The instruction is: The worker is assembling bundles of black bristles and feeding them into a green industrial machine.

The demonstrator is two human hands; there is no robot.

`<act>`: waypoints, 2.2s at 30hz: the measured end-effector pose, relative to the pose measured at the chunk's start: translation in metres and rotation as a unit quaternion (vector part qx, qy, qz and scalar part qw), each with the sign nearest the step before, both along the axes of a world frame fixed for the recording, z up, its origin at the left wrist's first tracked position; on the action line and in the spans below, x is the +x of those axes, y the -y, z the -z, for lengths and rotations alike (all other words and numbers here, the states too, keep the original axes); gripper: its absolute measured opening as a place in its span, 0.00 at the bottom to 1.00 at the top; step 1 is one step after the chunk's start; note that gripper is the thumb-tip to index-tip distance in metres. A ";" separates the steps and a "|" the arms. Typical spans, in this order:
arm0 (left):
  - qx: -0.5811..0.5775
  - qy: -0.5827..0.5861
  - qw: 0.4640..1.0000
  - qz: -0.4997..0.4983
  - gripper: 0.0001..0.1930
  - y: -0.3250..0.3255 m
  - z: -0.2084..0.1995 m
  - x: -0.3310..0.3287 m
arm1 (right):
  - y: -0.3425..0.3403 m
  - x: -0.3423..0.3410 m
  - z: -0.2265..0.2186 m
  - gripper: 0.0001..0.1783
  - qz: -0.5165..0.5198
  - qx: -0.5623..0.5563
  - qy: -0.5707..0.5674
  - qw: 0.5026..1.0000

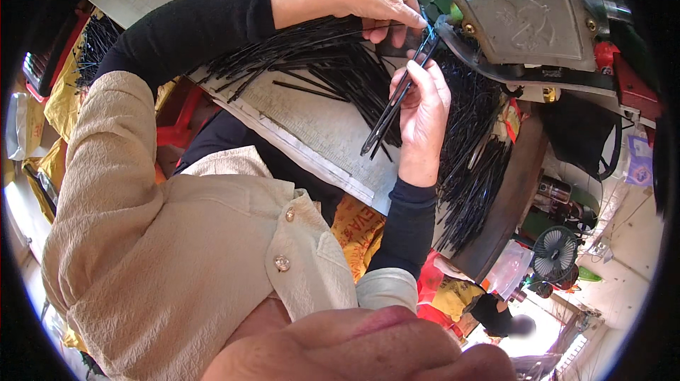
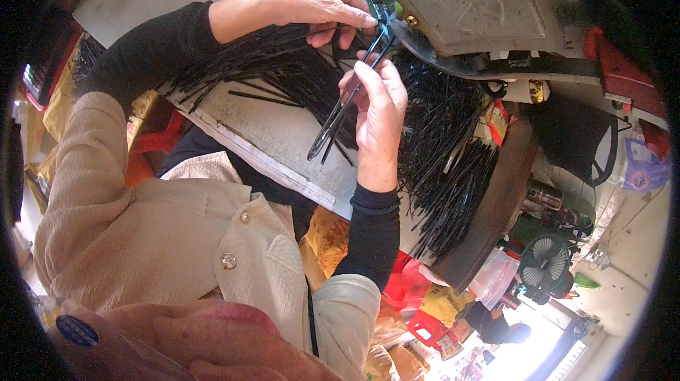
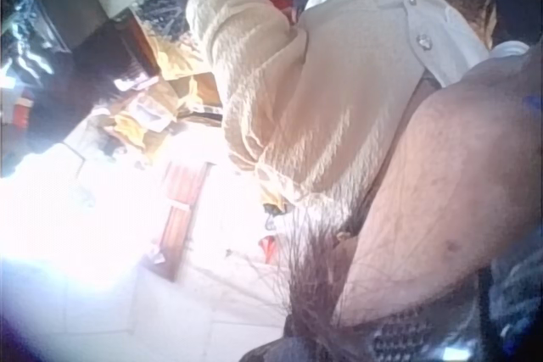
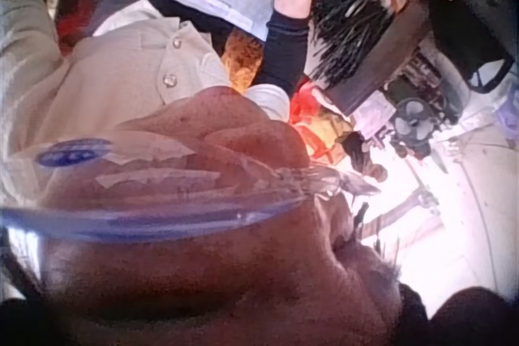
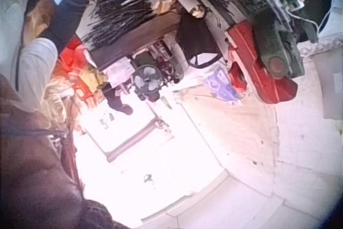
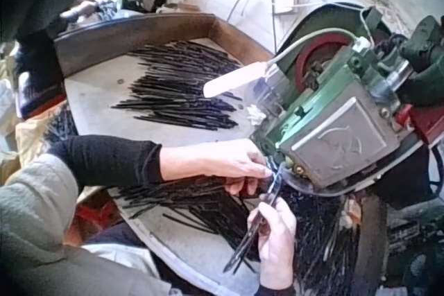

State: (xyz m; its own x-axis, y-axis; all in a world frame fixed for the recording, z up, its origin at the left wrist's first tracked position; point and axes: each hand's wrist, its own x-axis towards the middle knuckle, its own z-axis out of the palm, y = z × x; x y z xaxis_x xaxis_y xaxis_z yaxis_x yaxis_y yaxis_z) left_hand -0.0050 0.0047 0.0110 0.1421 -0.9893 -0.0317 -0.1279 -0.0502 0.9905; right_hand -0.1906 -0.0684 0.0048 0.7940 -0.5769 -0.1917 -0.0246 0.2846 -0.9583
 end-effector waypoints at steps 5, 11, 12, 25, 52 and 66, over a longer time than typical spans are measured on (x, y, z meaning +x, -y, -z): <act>0.001 -0.051 0.999 0.018 0.18 -0.005 0.002 -0.002 | 0.001 0.003 -0.002 0.13 -0.001 -0.009 0.004 1.000; 0.021 -0.063 0.996 0.057 0.17 -0.004 0.004 -0.005 | 0.001 0.006 0.001 0.14 -0.019 -0.020 0.014 1.000; 0.026 -0.062 0.996 0.058 0.17 -0.004 0.004 -0.005 | 0.002 0.007 0.002 0.14 -0.022 -0.021 0.016 0.999; 0.016 -0.038 0.998 0.044 0.17 -0.002 0.000 -0.009 | 0.003 0.012 -0.001 0.13 -0.010 -0.040 0.018 0.999; 0.025 -0.043 0.999 0.017 0.17 -0.003 0.001 -0.008 | 0.000 0.018 0.003 0.09 0.009 0.040 0.034 0.999; 0.042 0.088 0.995 0.033 0.25 -0.003 -0.003 -0.015 | 0.002 -0.047 -0.018 0.15 -0.096 -0.031 -0.032 0.994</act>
State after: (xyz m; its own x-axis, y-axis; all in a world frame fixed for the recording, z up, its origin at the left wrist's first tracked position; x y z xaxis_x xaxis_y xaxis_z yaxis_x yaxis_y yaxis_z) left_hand -0.0200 0.0080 0.0144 0.0880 -0.9917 -0.0942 -0.3055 -0.1169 0.9450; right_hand -0.2374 -0.0708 0.0231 0.8781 -0.4275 -0.2151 -0.1351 0.2098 -0.9684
